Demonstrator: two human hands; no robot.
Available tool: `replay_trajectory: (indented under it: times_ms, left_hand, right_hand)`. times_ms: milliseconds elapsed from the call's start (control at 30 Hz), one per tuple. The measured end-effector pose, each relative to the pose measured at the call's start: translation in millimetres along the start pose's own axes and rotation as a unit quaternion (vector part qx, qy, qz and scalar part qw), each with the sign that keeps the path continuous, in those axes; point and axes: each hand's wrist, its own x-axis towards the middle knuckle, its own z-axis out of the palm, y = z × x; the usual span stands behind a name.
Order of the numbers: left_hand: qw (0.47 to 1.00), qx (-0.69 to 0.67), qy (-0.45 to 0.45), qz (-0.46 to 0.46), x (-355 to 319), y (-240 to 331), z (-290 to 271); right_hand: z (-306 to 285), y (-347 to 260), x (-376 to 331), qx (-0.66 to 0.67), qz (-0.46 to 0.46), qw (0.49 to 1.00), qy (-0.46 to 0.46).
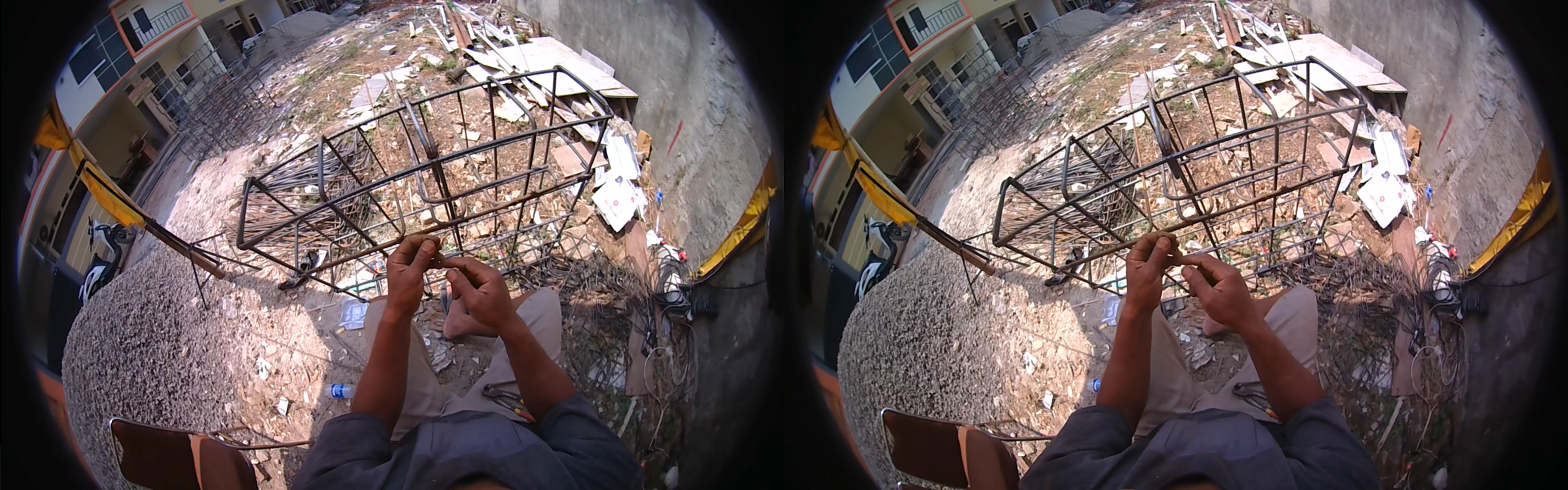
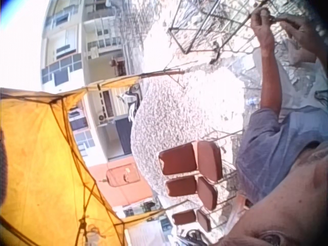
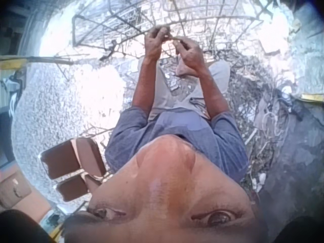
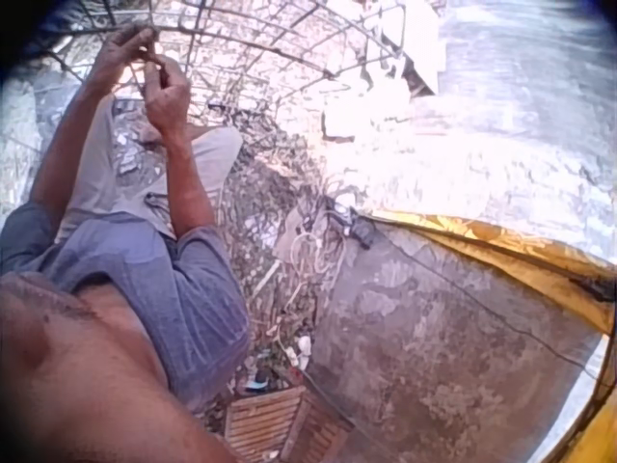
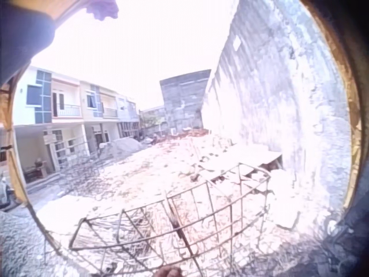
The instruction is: The person sits on the ground and assembles a metal frame structure using pliers and a hammer. They bend and secure metal rods into the frame, repeatedly adjusting and tightening connections.
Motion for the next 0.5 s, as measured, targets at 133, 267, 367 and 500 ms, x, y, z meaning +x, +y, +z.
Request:
replay_trajectory:
  times_ms: [133,267,367,500]
  left_hand:
    - [1.000,0.003,-0.008,0.010,-1.7,-2.4,-0.5]
    - [0.999,-0.012,-0.037,0.009,-4.7,-4.2,-7.5]
    - [0.992,-0.103,-0.063,-0.034,-8.2,-7.2,-12.5]
    - [0.991,-0.103,-0.040,-0.076,-12.7,-8.3,-11.8]
  right_hand:
    - [4.7,8.1,5.0,-0.027,-0.050,0.998,0.037]
    - [-0.5,8.3,6.6,-0.083,-0.097,0.991,0.036]
    - [-8.4,5.5,7.1,-0.099,-0.086,0.991,0.016]
    - [-13.5,6.9,7.3,-0.088,-0.093,0.992,0.001]
